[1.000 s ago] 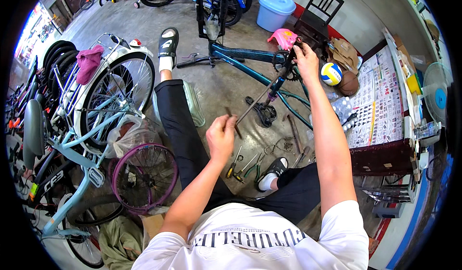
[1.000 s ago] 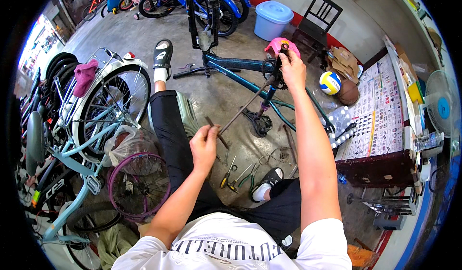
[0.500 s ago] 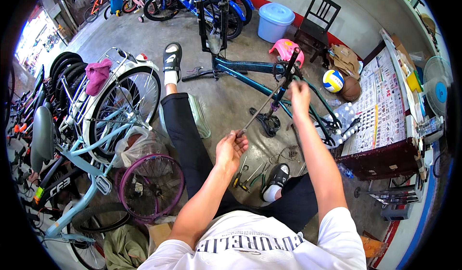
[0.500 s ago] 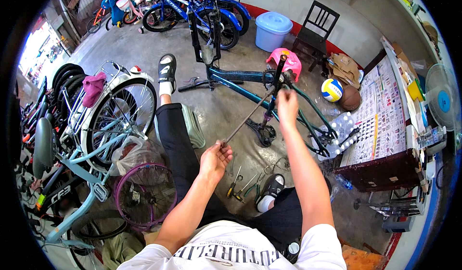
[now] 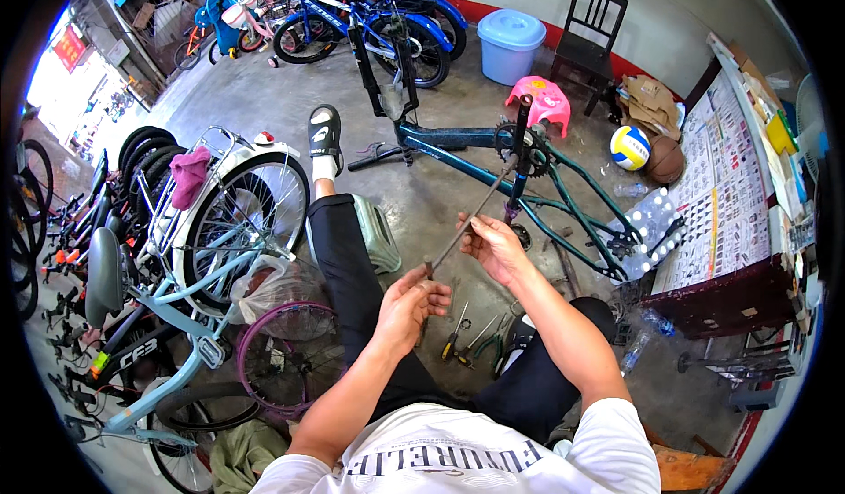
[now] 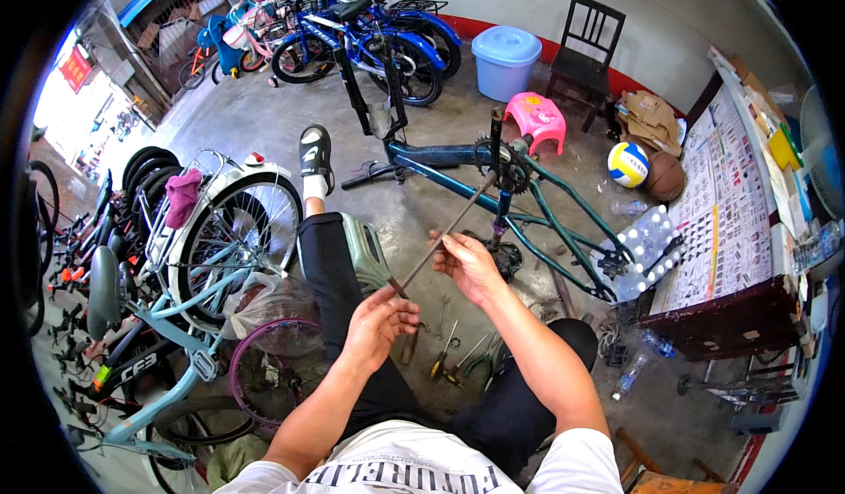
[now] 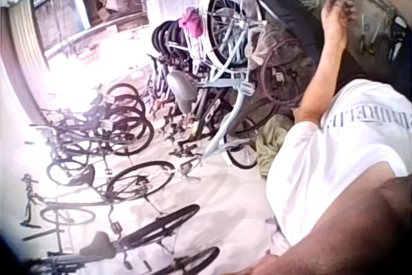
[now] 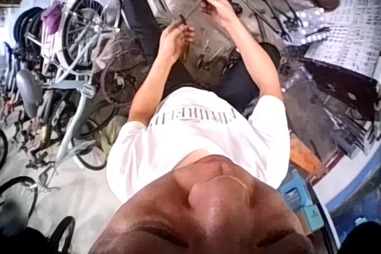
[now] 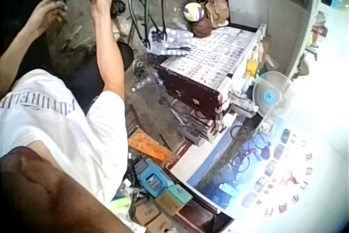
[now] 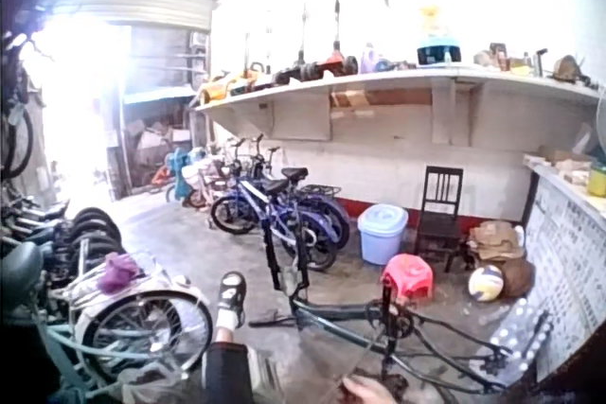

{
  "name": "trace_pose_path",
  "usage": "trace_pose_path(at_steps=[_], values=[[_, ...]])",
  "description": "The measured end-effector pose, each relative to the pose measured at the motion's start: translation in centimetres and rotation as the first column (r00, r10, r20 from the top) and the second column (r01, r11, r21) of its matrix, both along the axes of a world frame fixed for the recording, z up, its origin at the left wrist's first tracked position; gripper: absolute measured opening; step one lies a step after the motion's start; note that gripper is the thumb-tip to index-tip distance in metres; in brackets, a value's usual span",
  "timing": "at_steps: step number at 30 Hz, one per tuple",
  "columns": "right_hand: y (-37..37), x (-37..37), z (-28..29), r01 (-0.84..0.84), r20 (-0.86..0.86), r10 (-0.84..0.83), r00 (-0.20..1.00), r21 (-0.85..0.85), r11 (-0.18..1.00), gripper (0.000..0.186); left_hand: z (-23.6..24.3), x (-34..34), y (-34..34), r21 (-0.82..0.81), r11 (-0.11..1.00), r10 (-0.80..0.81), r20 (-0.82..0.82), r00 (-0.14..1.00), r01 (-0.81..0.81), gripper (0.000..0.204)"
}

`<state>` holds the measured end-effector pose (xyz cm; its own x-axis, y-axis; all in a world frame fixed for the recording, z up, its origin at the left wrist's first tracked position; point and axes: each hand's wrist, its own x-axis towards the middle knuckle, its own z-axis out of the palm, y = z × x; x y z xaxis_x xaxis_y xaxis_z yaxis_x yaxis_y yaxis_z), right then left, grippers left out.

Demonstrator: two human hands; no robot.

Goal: The person uses a hammer and a metal rod to strike the bottom bracket of a bicycle frame, picks up pliers to manipulate a small metal part, and hammers the frame again.

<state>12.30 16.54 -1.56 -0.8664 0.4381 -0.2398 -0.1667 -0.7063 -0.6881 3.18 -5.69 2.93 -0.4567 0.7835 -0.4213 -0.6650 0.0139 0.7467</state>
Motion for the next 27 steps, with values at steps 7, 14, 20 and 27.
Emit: trace_pose_path(at_steps=[7, 14, 20, 27], values=[[-1.3, -2.3, -1.1, 0.114, -0.013, -0.115, 0.993, -0.057, 0.992, 0.022, 0.1, -1.1, -0.4, 0.035, 0.957, 0.186, -0.835, 0.518, -0.287, 0.055], [-1.0, -3.3, -0.2, 0.147, -0.020, -0.149, 0.989, -0.077, 0.986, 0.023, -0.4, -3.2, 1.6, 0.124, 0.943, 0.023, -0.950, -0.311, -0.309, 0.052], [-0.2, -3.5, 1.0, 0.046, -0.166, -0.066, 0.984, -0.119, 0.992, 0.027, -2.3, -4.6, 2.0, 0.014, 0.942, 0.030, -0.999, 0.043, -0.335, 0.040], [0.7, -3.6, 0.0, 0.085, -0.075, -0.085, 0.993, -0.003, 0.996, 0.029, 0.2, -4.9, 1.9, 0.142, 0.960, 0.024, -0.901, -0.433, -0.243, 0.045]])
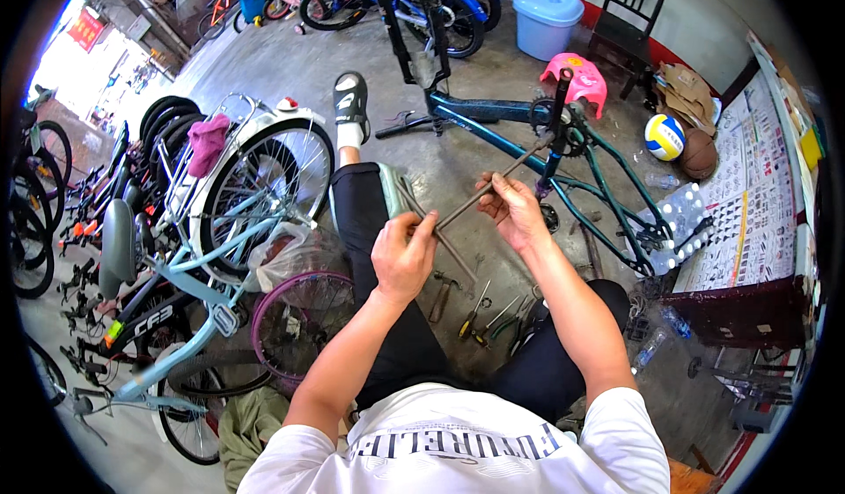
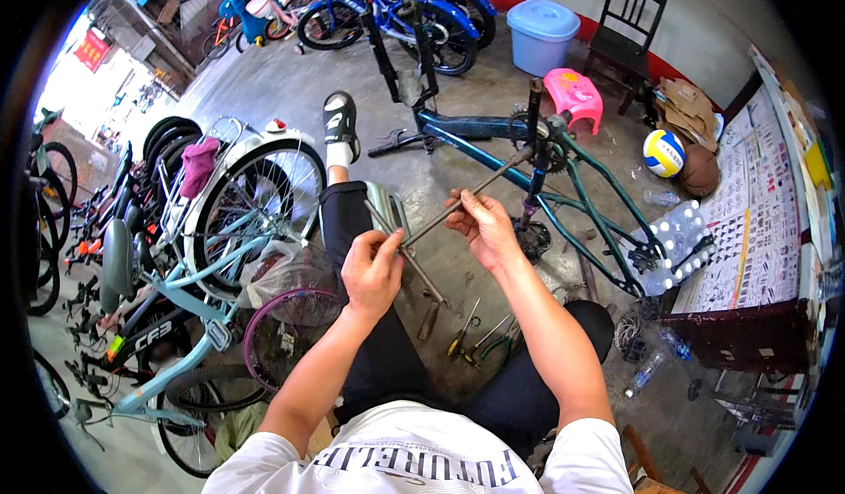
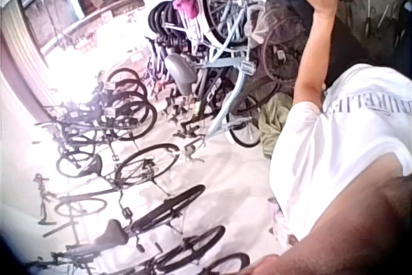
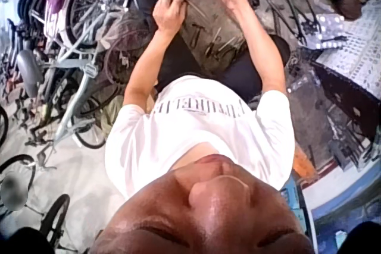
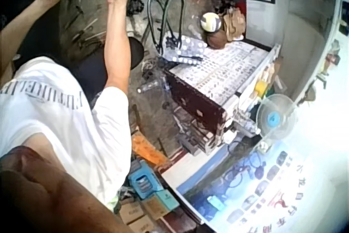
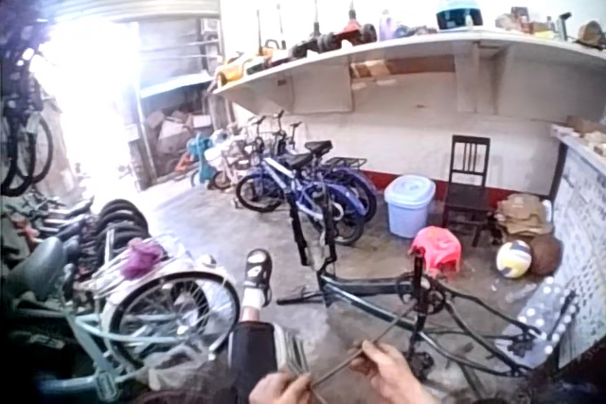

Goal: The person uses a hammer and a metal rod to strike the bottom bracket of a bicycle frame, picks up pliers to manipulate a small metal part, and hammers the frame again.

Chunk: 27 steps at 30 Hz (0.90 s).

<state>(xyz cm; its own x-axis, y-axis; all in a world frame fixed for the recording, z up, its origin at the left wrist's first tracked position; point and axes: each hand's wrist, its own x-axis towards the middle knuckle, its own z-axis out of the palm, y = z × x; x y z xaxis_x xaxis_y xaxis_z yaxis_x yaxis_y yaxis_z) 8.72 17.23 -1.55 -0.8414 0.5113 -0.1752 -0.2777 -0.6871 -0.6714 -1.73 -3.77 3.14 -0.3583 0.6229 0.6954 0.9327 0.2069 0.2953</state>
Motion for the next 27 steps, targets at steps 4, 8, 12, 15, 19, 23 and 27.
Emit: trace_pose_path(at_steps=[4, 8, 12, 15, 19, 23, 27], values=[[0.0, -0.8, -1.0, 0.026, 0.061, -0.025, 0.998, -0.025, 0.999, 0.032, -1.7, -0.2, -0.3, -0.088, 0.995, -0.007, 0.415, 0.910, 0.047, 0.022], [-0.3, -1.0, 0.3, 0.012, 0.010, -0.011, 1.000, -0.086, 0.996, 0.033, -2.3, 0.5, -0.6, -0.041, 0.998, 0.019, 0.933, 0.360, 0.053, 0.043], [0.2, -0.8, 0.4, -0.002, 0.018, 0.002, 1.000, -0.052, 0.999, 0.031, -2.5, -0.2, -0.6, 0.048, 0.990, 0.087, 0.552, 0.829, -0.136, 0.013], [0.1, -1.0, 0.1, 0.002, 0.030, -0.002, 1.000, -0.007, 1.000, 0.028, -1.0, -0.6, -0.7, 0.009, 1.000, 0.024, 0.273, 0.962, -0.027, 0.028], [-0.2, -1.3, -0.1, 0.023, 0.068, -0.026, 0.997, 0.033, 0.999, 0.024, -2.6, -1.7, -0.7, -0.071, 0.994, 0.016, 0.854, 0.519, 0.087, 0.015], [0.0, -1.3, -0.3, 0.040, 0.072, -0.040, 0.997, 0.004, 0.999, 0.023, -3.6, -1.3, -1.3, -0.018, 0.995, 0.100, 0.389, 0.916, -0.102, 0.015], [0.0, -1.5, -0.6, 0.059, 0.080, -0.058, 0.995, -0.010, 0.998, 0.025, 0.0, -0.3, -1.2, -0.183, 0.981, -0.005, 0.278, 0.960, 0.058, 0.042]])
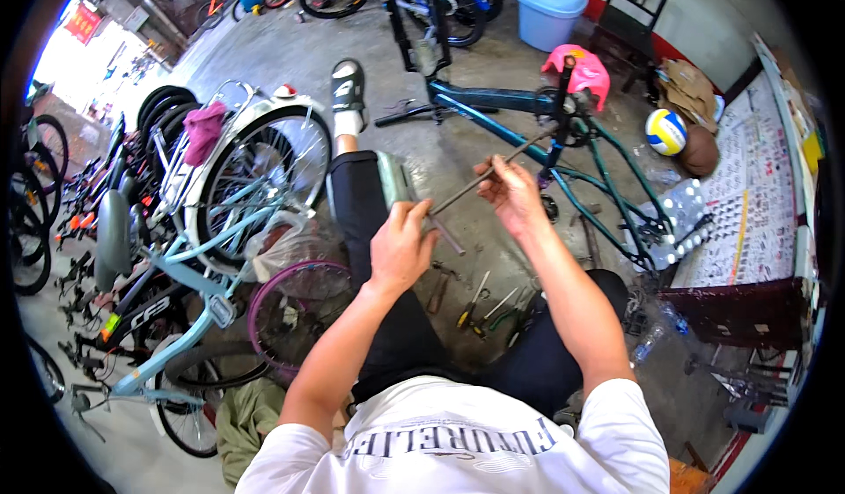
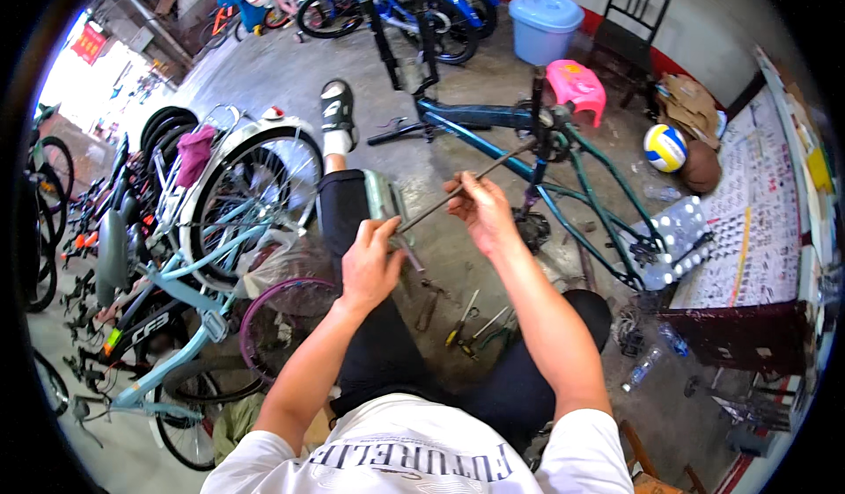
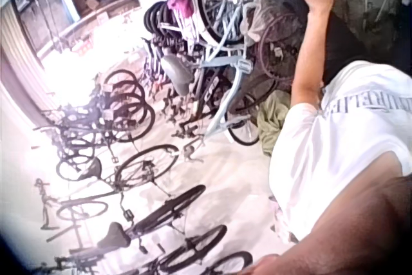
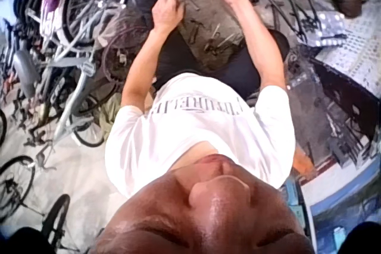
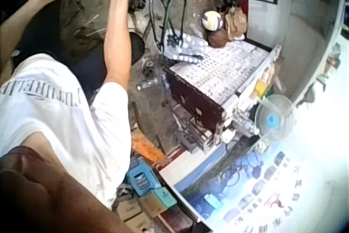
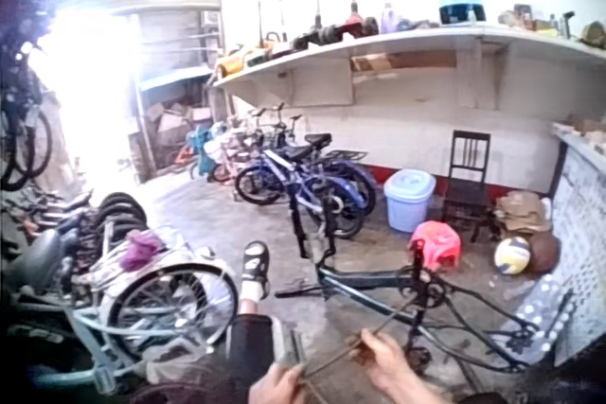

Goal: The person uses a hammer and a metal rod to strike the bottom bracket of a bicycle frame, picks up pliers to manipulate a small metal part, and hammers the frame again.

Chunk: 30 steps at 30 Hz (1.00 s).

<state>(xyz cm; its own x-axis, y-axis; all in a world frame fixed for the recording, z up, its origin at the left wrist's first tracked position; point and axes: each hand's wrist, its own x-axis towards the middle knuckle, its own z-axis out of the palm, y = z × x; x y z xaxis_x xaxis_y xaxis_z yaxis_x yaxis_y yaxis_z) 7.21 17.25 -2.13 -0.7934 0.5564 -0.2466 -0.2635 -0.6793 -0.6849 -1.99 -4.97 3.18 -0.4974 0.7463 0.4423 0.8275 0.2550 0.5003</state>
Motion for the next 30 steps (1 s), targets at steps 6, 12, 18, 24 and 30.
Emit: trace_pose_path(at_steps=[6, 12, 18, 24, 30], values=[[0.6, 0.1, -0.4, -0.049, -0.113, 0.047, 0.993, -0.022, 0.999, 0.027, -1.0, -0.4, 1.0, -0.013, 0.995, 0.039, 0.961, 0.273, -0.096, 0.041], [1.1, 0.4, -0.1, -0.024, -0.086, 0.023, 0.996, -0.017, 1.000, 0.027, -1.8, 0.5, -0.5, 0.106, 0.965, 0.227, 0.116, 0.967, -0.239, 0.053], [0.9, 0.3, 0.4, -0.042, -0.069, 0.041, 0.997, -0.010, 0.999, 0.026, -1.9, -0.5, 0.6, 0.202, 0.979, 0.067, -0.364, 0.929, 0.008, 0.068], [1.1, 0.2, 1.6, -0.038, -0.101, 0.035, 0.994, -0.029, 0.999, 0.025, 0.4, -3.0, 0.2, 0.121, 0.965, -0.182, -0.334, 0.925, 0.234, 0.066], [0.9, -0.6, 0.8, -0.006, -0.105, -0.001, 0.994, -0.062, 0.998, 0.026, 0.5, -2.7, 1.5, 0.078, 0.987, -0.078, 0.997, 0.005, -0.138, 0.036]])
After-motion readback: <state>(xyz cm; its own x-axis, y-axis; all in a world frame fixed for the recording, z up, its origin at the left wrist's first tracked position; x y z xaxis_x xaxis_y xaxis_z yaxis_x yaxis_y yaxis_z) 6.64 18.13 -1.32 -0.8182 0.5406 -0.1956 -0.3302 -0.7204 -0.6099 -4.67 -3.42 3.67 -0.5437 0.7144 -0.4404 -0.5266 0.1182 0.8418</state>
